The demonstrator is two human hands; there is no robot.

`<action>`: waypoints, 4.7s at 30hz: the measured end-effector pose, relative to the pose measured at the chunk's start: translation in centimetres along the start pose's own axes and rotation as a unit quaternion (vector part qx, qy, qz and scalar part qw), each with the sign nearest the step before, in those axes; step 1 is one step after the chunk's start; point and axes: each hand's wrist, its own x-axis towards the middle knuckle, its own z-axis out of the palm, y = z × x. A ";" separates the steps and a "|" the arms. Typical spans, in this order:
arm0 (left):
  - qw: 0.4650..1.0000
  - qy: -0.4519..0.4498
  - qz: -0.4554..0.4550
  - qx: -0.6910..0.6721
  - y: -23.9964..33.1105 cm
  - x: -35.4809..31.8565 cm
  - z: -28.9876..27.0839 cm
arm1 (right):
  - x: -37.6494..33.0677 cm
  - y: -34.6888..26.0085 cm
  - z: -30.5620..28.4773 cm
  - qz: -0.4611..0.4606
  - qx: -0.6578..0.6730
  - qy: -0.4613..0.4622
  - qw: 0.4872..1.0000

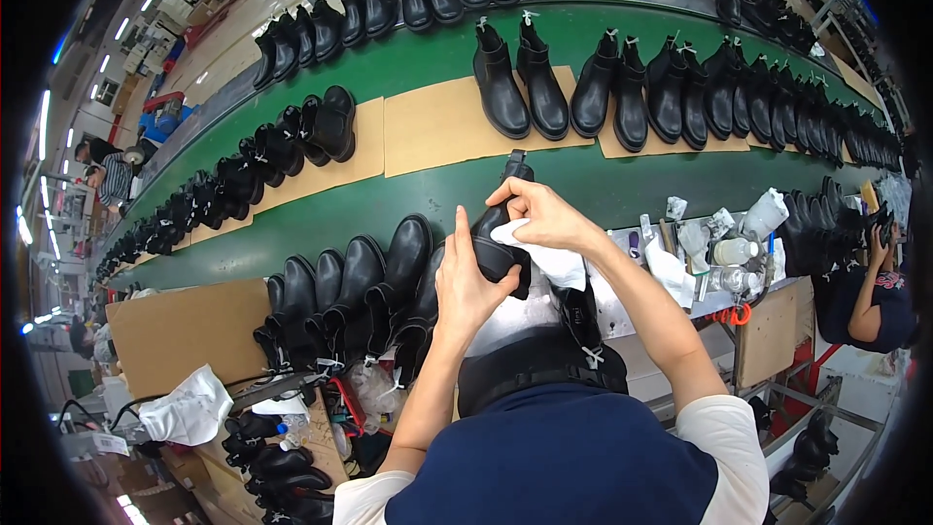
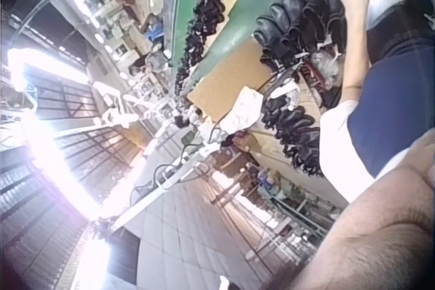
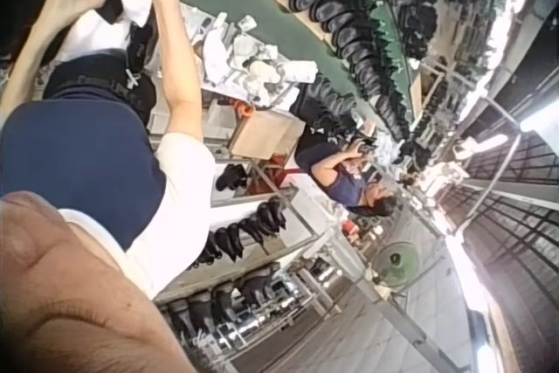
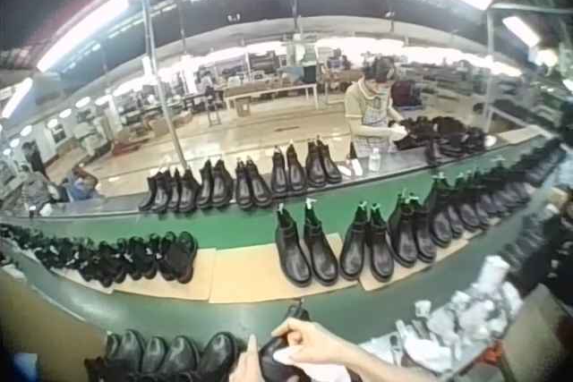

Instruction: Cleaning and inspecting black leather Chelsea boots on a factory assembly line.

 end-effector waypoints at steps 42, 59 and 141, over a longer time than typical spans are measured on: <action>1.000 -0.005 0.016 -0.015 -0.3 -0.5 -0.1 | -0.7 -1.1 -0.6 0.008 -0.041 -0.045 0.998; 1.000 -0.006 -0.020 -0.021 0.2 -0.7 -0.4 | -0.7 0.0 -0.1 -0.011 0.014 -0.032 0.999; 0.999 0.002 -0.020 -0.026 0.5 -0.4 0.2 | -2.1 0.5 0.9 -0.015 0.013 0.054 0.998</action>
